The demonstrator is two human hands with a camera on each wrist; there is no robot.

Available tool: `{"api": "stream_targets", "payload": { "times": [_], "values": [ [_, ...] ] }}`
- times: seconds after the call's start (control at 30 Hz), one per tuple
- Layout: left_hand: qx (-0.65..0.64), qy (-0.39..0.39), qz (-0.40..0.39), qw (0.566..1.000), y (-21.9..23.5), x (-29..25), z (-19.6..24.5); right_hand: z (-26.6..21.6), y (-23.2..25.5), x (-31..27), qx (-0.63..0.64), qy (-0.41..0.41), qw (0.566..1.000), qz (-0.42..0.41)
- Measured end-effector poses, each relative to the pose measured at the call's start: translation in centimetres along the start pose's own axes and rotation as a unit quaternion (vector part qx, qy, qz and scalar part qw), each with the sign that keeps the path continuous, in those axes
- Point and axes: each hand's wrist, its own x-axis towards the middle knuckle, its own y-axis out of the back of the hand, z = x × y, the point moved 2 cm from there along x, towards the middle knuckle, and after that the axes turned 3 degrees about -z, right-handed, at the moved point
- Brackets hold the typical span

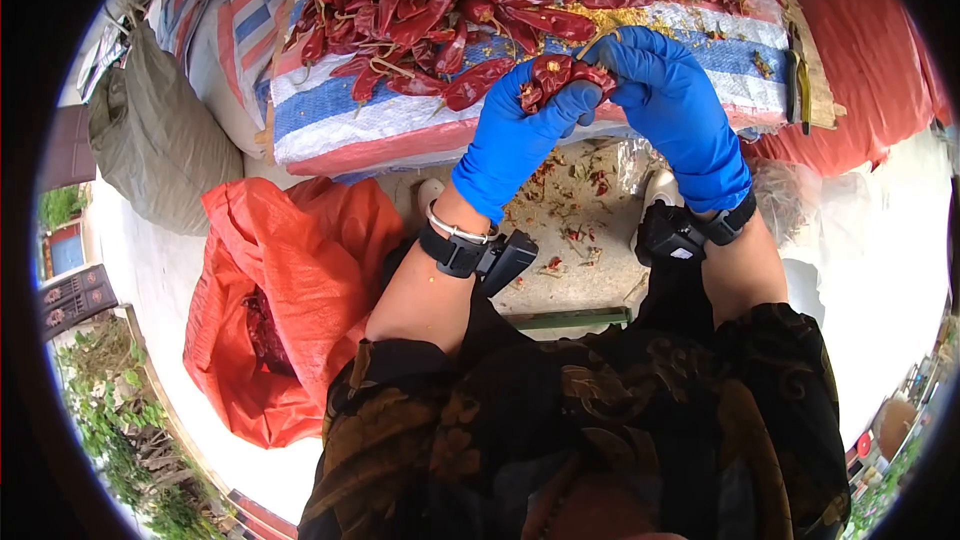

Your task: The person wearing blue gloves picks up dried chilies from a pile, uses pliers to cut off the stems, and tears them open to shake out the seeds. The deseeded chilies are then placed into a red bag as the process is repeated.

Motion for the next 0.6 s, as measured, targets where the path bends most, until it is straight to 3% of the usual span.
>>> {"api": "stream_targets", "payload": {
  "times": [0.07, 0.13, 0.27, 0.33, 0.47, 0.6],
  "values": [
    [-0.001, -0.007, 0.003, 1.000, -0.1, -0.1, 0.1, 0.6, 0.0, -0.1, 0.044, -0.012, 0.999, -0.023],
    [-0.038, -0.011, 0.020, 0.999, -0.1, -0.2, -0.1, 1.0, -1.1, -0.3, 0.298, -0.117, 0.946, 0.060],
    [-0.062, -0.031, 0.023, 0.997, -0.2, -0.1, -0.4, 0.8, -2.0, -0.4, 0.318, -0.157, 0.932, 0.078],
    [-0.101, -0.009, 0.024, 0.995, -0.6, -0.3, 0.0, 1.6, -1.9, -0.2, 0.452, -0.205, 0.865, 0.072],
    [-0.063, 0.004, 0.033, 0.997, -0.4, -0.4, 0.0, 1.5, -2.2, -0.7, 0.460, -0.227, 0.848, 0.130],
    [-0.074, 0.003, 0.039, 0.997, -0.6, -0.4, 0.1, 2.2, -2.2, -0.6, 0.540, -0.157, 0.827, -0.029]
  ]
}}
